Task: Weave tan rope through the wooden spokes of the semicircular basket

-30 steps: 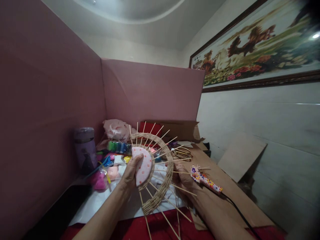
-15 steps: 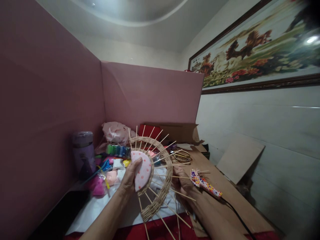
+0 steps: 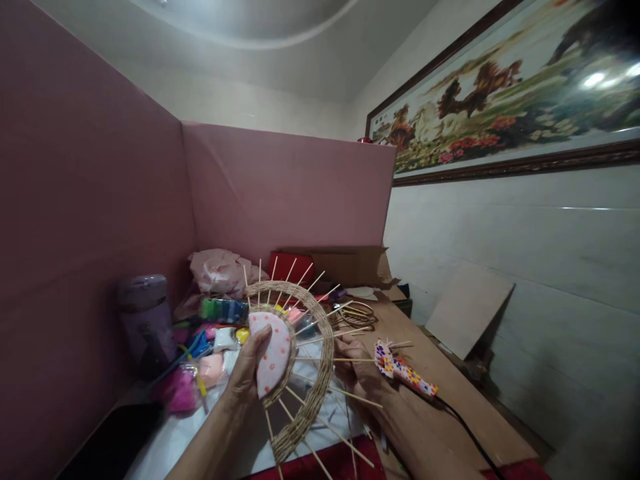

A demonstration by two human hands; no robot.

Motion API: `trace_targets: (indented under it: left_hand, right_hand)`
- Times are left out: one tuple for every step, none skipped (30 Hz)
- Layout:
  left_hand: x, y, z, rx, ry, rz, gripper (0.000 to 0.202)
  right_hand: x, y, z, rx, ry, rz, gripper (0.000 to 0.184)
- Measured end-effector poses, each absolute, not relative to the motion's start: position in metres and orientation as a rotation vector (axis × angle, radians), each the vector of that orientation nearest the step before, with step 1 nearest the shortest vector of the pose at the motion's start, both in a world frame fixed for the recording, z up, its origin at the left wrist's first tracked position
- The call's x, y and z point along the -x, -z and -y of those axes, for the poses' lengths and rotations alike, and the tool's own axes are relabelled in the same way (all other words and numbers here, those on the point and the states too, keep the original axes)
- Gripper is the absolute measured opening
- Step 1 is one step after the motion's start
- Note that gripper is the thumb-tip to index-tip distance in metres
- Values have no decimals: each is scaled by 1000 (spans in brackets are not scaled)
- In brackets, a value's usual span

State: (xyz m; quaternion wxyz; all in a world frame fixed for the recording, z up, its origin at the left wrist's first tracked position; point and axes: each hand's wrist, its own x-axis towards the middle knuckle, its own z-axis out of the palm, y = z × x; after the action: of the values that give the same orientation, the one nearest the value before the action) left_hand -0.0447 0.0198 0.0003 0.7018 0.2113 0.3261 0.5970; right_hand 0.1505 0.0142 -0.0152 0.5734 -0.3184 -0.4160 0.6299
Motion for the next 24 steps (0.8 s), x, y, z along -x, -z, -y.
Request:
trace_targets:
  left_hand:
    - [45, -1, -19, -466, -1315, -726, 29]
    - [45, -2, -19, -462, -1308, -727, 28]
    - [46, -3, -19, -456, -1312, -730, 27]
    - [46, -4, -19, -449, -1321, -737, 26]
    - [45, -5, -19, -443, -1332, -746, 26]
    - [45, -6, -19, -439, -1341, -753, 26]
    - [45, -6, -19, -439, -1352, -758, 27]
    - [45, -7, -19, -444, -1364, -756, 27]
    - [46, -7, -19, -450, -1371, -749, 26]
    - [46, -7, -20, -455, -1376, -741, 25]
    - [47, -7, -20, -457, -1380, -735, 23]
    - [48, -7, -20, -455, -1379, -733, 21]
    - [49, -7, -20, -451, -1373, -733, 19]
    - [50, -7, -20, -445, -1365, -732, 19]
    - [51, -7, -20, -438, -1356, -731, 18]
    - [52, -7, -20, -432, -1354, -728, 18]
    - [53, -7, -20, -428, -1349, -723, 18]
    - [54, -7, -20, -423, -1346, -719, 18]
    - [54, -7, -20, -419, -1344, -714, 18]
    - [55, -6, -21, -415, -1342, -709, 18]
    - [55, -6, -21, -411, -1343, -705, 18]
    - [54, -6, -21, -406, -1346, -702, 18]
    - [54, -6, -21, -401, -1347, -702, 18]
    - [53, -6, -21, -398, -1352, -704, 19]
  right_hand:
    - [-151, 14, -14, 742, -1479, 973, 26]
    - [-151, 12, -13, 739, -1479, 972, 27]
    - [-152, 11, -12, 738, -1477, 972, 27]
    - [-152, 10, -12, 738, -1475, 970, 27]
    - [-153, 8, -11, 740, -1472, 968, 27]
    - [-153, 7, -11, 742, -1468, 964, 27]
    - [-154, 6, -10, 745, -1464, 961, 27]
    - [-154, 5, -10, 748, -1460, 958, 27]
    - [-155, 4, -10, 750, -1457, 956, 27]
    - [-155, 3, -10, 752, -1454, 955, 27]
    - [-156, 2, -11, 750, -1452, 953, 27]
    - [-157, 1, -11, 749, -1449, 953, 27]
    - [-158, 0, -12, 750, -1445, 959, 26]
    - [-159, -1, -12, 753, -1439, 972, 25]
    - [-159, -2, -13, 758, -1431, 991, 24]
    - [-160, -4, -13, 771, -1423, 1013, 24]
    - [-161, -5, -13, 794, -1413, 1031, 23]
    - [-162, -7, -13, 820, -1397, 1052, 23]
    - [-162, -9, -12, 844, -1375, 1076, 23]
    - [-163, -10, -12, 864, -1350, 1106, 22]
    - [-164, -12, -11, 878, -1325, 1141, 22]
    - [-165, -13, -10, 884, -1306, 1180, 22]
    - [-166, -14, -10, 883, -1291, 1218, 21]
    - [-167, -14, -9, 882, -1283, 1249, 21]
